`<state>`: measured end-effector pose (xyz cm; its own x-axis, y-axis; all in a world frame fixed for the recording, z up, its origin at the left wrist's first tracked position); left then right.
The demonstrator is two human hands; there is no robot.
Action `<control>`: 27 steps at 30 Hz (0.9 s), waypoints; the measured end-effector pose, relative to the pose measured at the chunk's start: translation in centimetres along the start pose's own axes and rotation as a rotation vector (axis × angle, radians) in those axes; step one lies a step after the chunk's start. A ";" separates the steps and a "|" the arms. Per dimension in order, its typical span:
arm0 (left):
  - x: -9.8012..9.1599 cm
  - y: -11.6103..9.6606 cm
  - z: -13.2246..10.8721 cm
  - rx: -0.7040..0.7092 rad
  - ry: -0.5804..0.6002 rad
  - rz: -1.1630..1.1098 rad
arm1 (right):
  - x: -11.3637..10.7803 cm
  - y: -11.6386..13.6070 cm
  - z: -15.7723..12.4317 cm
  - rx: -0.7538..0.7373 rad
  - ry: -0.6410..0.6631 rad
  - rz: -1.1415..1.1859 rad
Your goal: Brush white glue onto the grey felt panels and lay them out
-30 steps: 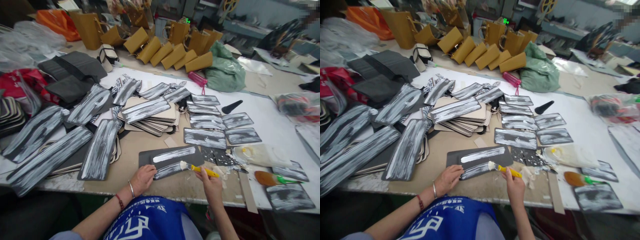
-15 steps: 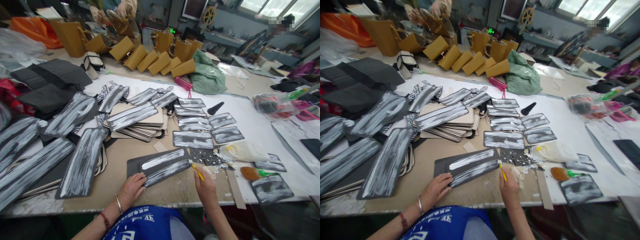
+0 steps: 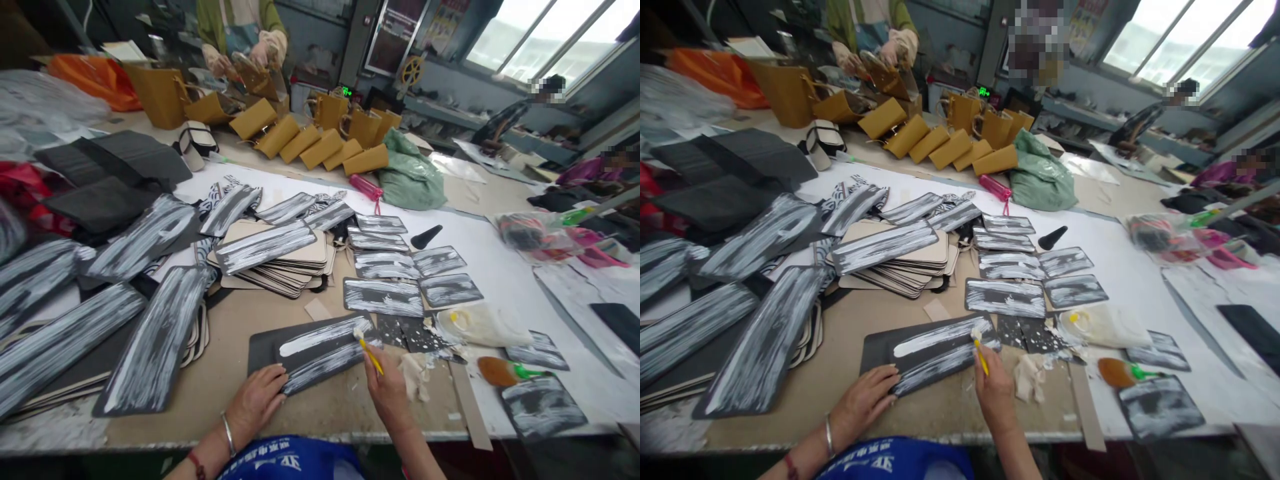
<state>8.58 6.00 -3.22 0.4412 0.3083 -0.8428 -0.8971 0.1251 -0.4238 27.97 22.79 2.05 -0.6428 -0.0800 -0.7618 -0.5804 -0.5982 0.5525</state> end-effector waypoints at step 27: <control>-0.1 0.0 -0.2 -0.034 0.119 -0.074 | 5.6 6.1 -1.7 0.363 0.113 0.218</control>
<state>8.59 5.76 -3.19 0.5076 0.1854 -0.8414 -0.8616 0.1109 -0.4954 21.65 17.36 0.55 -0.7229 -0.2719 -0.6352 -0.5882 -0.2400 0.7723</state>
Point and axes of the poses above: each hand's wrist, its own z-axis towards the middle knuckle, its own x-axis out of the palm, y = z × x, the point moved 8 cm from there along z, towards the middle knuckle, and after that the axes turned 3 degrees about z, right-handed, at the moved point
